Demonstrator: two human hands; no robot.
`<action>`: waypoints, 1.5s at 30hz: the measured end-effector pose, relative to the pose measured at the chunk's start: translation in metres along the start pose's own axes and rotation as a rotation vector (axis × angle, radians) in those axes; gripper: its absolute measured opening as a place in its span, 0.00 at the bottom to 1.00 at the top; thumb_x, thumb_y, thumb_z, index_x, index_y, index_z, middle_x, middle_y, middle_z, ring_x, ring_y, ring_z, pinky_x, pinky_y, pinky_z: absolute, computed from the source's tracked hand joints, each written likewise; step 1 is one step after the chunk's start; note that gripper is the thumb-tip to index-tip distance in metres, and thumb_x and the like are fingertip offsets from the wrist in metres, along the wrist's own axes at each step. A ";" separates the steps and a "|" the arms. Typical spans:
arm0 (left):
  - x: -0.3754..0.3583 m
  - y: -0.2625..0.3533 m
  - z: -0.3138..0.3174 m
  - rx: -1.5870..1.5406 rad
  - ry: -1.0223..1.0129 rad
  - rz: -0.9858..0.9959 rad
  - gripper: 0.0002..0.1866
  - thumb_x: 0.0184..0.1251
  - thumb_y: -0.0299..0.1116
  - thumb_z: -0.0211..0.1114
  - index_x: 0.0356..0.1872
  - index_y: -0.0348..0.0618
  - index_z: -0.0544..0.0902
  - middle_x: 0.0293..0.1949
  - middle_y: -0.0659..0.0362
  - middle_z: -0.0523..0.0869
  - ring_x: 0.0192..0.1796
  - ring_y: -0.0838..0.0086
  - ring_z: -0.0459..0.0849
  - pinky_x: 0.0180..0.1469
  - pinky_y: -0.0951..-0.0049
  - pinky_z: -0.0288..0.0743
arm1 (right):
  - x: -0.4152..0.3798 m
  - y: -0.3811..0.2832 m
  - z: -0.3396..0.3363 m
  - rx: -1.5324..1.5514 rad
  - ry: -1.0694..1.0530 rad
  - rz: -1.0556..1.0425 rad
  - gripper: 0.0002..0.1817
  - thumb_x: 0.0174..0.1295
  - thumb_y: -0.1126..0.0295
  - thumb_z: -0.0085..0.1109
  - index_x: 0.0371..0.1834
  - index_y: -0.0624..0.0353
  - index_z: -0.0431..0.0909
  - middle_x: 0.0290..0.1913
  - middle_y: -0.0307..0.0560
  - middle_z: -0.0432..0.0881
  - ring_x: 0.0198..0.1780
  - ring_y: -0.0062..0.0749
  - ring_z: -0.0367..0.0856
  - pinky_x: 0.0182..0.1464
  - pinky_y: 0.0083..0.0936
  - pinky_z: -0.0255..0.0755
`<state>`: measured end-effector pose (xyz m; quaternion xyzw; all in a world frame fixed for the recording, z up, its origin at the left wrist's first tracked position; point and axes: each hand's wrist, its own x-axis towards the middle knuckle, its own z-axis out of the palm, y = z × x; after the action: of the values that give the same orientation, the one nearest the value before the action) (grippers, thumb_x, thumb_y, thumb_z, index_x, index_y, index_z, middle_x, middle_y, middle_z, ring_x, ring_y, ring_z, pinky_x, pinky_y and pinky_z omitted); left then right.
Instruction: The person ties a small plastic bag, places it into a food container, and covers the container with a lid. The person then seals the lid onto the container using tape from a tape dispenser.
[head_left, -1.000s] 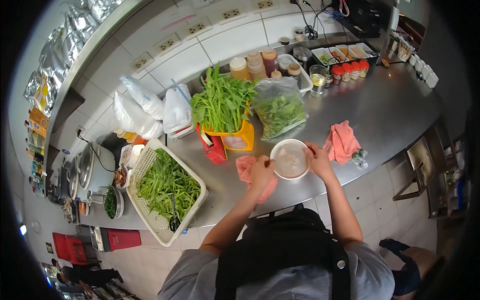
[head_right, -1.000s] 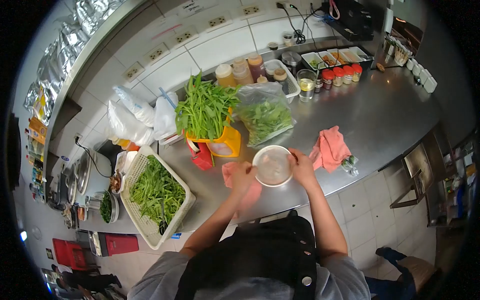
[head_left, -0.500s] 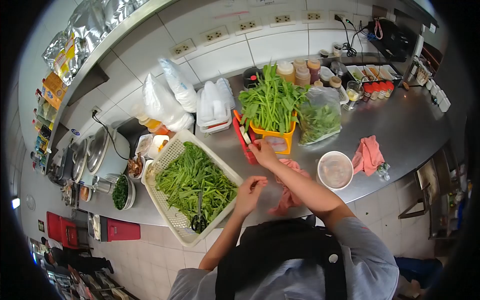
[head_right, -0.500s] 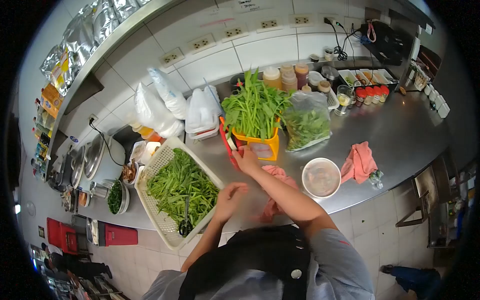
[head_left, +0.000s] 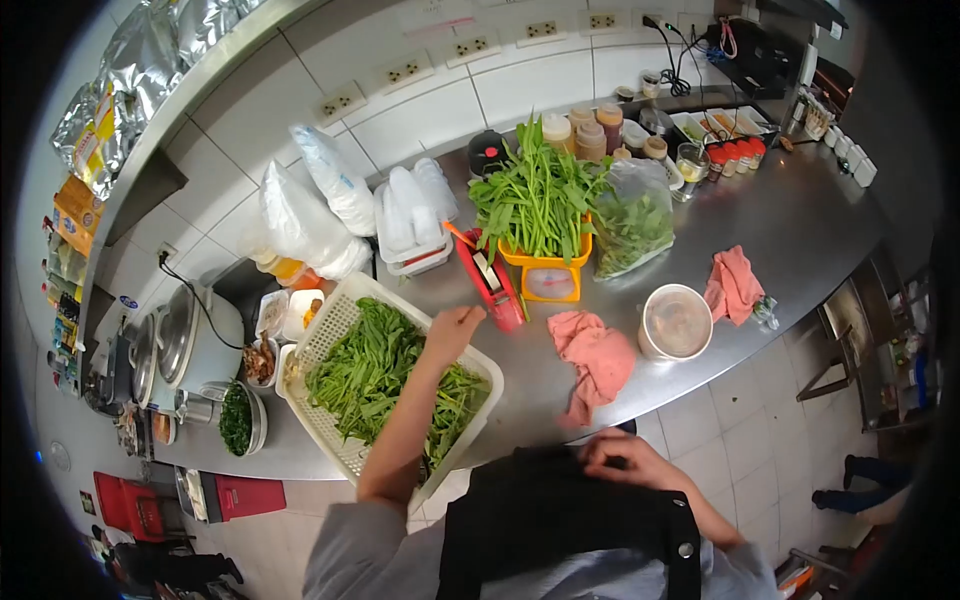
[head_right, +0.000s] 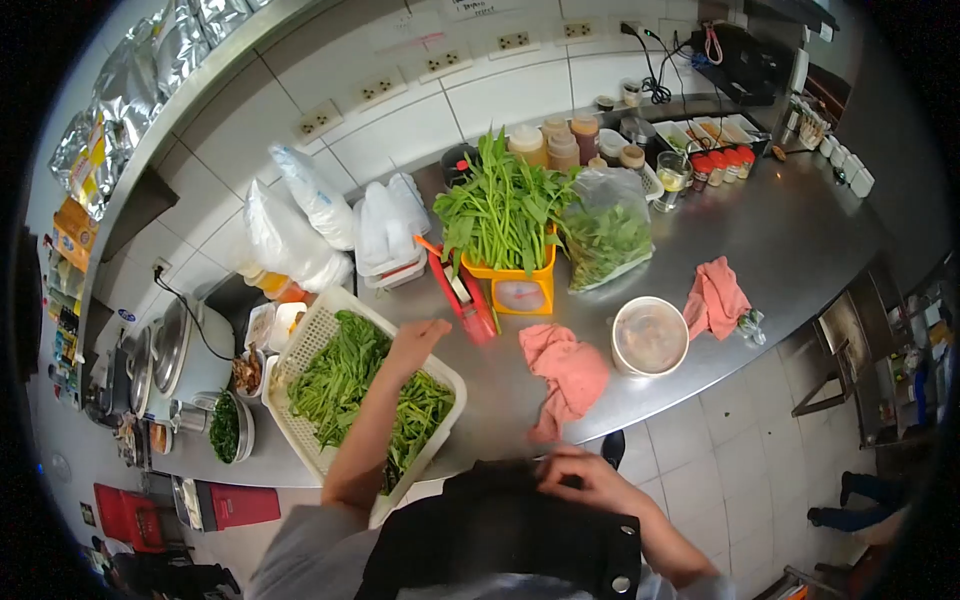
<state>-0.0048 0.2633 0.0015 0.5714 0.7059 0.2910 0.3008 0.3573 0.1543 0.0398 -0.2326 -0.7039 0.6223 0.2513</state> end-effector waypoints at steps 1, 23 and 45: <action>0.012 -0.002 0.003 0.107 0.008 0.025 0.23 0.68 0.52 0.55 0.36 0.40 0.85 0.26 0.48 0.83 0.34 0.55 0.84 0.37 0.60 0.74 | -0.018 0.001 0.001 0.033 0.014 0.037 0.08 0.57 0.75 0.67 0.26 0.60 0.76 0.43 0.43 0.78 0.48 0.33 0.77 0.50 0.27 0.71; 0.018 0.024 0.052 0.980 -0.121 -0.279 0.20 0.54 0.52 0.68 0.39 0.48 0.89 0.75 0.49 0.56 0.77 0.53 0.49 0.68 0.29 0.38 | -0.059 -0.004 -0.035 -0.094 0.259 0.174 0.13 0.60 0.64 0.65 0.27 0.61 0.75 0.30 0.43 0.76 0.31 0.31 0.74 0.33 0.26 0.67; 0.087 0.105 0.270 -0.419 -0.225 0.015 0.36 0.60 0.17 0.63 0.69 0.46 0.59 0.30 0.58 0.84 0.31 0.77 0.81 0.34 0.75 0.75 | -0.048 0.146 -0.182 -0.669 0.751 0.786 0.33 0.49 0.31 0.60 0.17 0.55 0.80 0.20 0.43 0.81 0.27 0.38 0.82 0.31 0.38 0.72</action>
<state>0.2512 0.3858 -0.1028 0.5307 0.5878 0.3678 0.4874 0.5130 0.2790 -0.0906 -0.7416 -0.5863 0.2907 0.1477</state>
